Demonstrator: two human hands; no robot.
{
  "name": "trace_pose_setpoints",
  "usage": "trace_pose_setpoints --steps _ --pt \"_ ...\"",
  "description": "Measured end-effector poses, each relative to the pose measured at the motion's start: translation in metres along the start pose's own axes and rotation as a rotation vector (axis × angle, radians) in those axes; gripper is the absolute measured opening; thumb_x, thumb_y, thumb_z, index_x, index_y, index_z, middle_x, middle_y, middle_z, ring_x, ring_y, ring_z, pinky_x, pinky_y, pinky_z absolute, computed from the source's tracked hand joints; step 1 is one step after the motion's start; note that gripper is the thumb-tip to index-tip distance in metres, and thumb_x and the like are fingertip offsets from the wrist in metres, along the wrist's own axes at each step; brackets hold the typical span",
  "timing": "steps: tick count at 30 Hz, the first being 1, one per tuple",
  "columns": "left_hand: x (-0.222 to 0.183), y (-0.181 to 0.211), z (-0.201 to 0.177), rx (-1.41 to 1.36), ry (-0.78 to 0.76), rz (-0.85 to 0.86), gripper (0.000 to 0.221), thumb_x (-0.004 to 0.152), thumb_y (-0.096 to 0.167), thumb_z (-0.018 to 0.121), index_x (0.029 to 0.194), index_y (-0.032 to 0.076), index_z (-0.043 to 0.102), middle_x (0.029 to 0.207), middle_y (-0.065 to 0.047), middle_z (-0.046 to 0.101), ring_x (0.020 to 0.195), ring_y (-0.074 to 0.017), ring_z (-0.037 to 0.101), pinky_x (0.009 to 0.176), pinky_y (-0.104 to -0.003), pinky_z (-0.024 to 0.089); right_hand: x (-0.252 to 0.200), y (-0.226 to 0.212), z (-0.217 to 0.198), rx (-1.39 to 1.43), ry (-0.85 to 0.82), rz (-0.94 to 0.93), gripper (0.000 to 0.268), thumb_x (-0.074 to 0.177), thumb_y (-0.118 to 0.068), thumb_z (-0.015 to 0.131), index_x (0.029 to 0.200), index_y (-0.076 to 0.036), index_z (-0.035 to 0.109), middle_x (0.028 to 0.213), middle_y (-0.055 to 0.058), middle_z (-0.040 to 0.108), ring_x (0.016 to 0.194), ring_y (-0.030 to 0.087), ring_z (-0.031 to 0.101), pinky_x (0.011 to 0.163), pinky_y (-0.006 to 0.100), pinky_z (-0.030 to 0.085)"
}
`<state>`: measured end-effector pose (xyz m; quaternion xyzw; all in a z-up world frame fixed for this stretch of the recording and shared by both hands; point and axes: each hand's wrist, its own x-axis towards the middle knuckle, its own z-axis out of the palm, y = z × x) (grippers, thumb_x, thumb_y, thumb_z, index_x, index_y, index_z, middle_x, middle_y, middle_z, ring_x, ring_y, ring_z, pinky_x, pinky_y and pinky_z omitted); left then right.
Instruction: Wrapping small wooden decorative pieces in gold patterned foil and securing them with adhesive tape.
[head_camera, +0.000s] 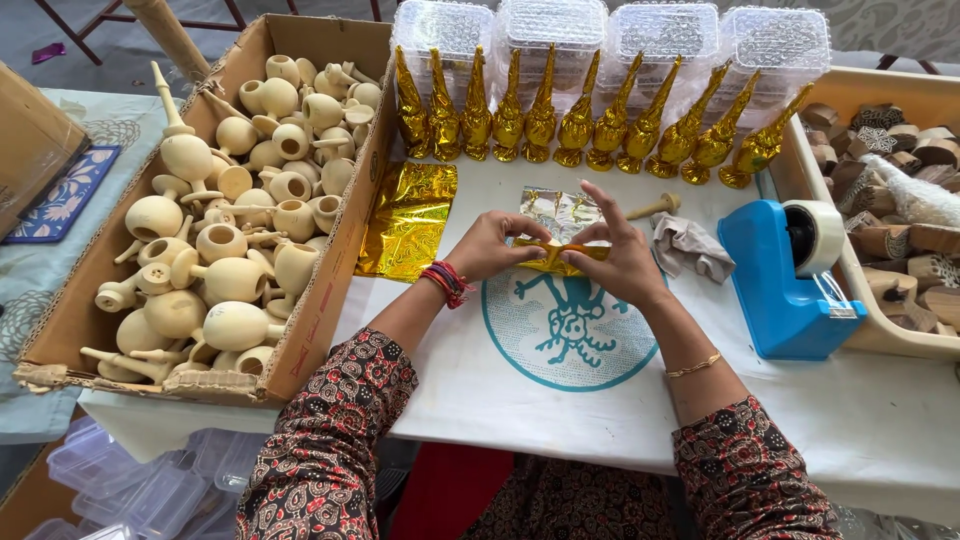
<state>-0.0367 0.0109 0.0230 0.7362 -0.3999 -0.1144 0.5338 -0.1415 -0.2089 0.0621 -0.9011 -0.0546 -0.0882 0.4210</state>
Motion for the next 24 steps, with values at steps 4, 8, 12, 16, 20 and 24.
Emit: trace_pose_setpoints --steps 4,8,12,16,20,24 --pt "0.004 0.003 -0.002 -0.019 -0.007 -0.030 0.021 0.087 0.018 0.081 0.106 0.009 0.081 0.103 -0.006 0.081 0.098 -0.0143 0.074 0.095 -0.032 0.058 -0.002 0.001 -0.012 -0.005 0.032 -0.060 0.099 0.080 -0.014 0.086 0.160 -0.027 0.029 0.090 0.006 0.079 0.095 0.020 0.077 0.109 0.052 0.047" --pt "0.007 0.012 -0.004 0.002 -0.018 -0.095 0.020 0.086 0.018 0.082 0.103 0.009 0.081 0.098 -0.004 0.081 0.091 -0.0121 0.075 0.089 -0.029 0.059 -0.004 -0.005 -0.022 -0.017 0.050 0.033 0.096 0.078 -0.019 0.087 0.159 -0.027 0.035 0.086 0.005 0.078 0.090 0.018 0.076 0.104 0.050 0.050" --pt "0.006 0.004 0.000 -0.067 -0.008 -0.084 0.019 0.086 0.018 0.080 0.102 0.008 0.080 0.098 -0.004 0.081 0.090 -0.0114 0.075 0.087 -0.028 0.060 0.000 0.019 -0.023 -0.101 0.140 -0.100 0.082 0.078 -0.025 0.089 0.150 -0.021 0.049 0.101 0.007 0.076 0.101 0.019 0.073 0.103 0.045 0.054" --pt "0.003 0.003 0.003 -0.004 0.021 -0.027 0.019 0.086 0.017 0.081 0.103 0.007 0.080 0.098 -0.005 0.081 0.092 -0.0123 0.076 0.088 -0.028 0.060 -0.005 -0.003 -0.015 -0.145 0.168 -0.327 0.076 0.076 -0.029 0.090 0.143 -0.013 0.058 0.113 0.008 0.075 0.110 0.022 0.071 0.100 0.043 0.055" --pt "0.000 0.001 0.006 -0.026 0.048 0.026 0.025 0.085 0.016 0.082 0.108 0.006 0.077 0.104 -0.006 0.080 0.097 -0.0135 0.076 0.091 -0.029 0.060 -0.007 -0.007 -0.006 -0.083 0.089 -0.383 0.049 0.081 -0.027 0.085 0.124 -0.008 0.067 0.105 0.006 0.074 0.104 0.023 0.070 0.096 0.040 0.054" --pt "0.001 -0.001 0.007 -0.069 0.048 0.025 0.027 0.085 0.016 0.083 0.110 0.007 0.077 0.106 -0.007 0.079 0.101 -0.0144 0.076 0.093 -0.030 0.061 -0.006 -0.006 -0.005 0.099 -0.019 -0.333 0.017 0.092 -0.018 0.078 0.103 -0.005 0.077 0.107 0.006 0.073 0.106 0.021 0.068 0.095 0.036 0.056"
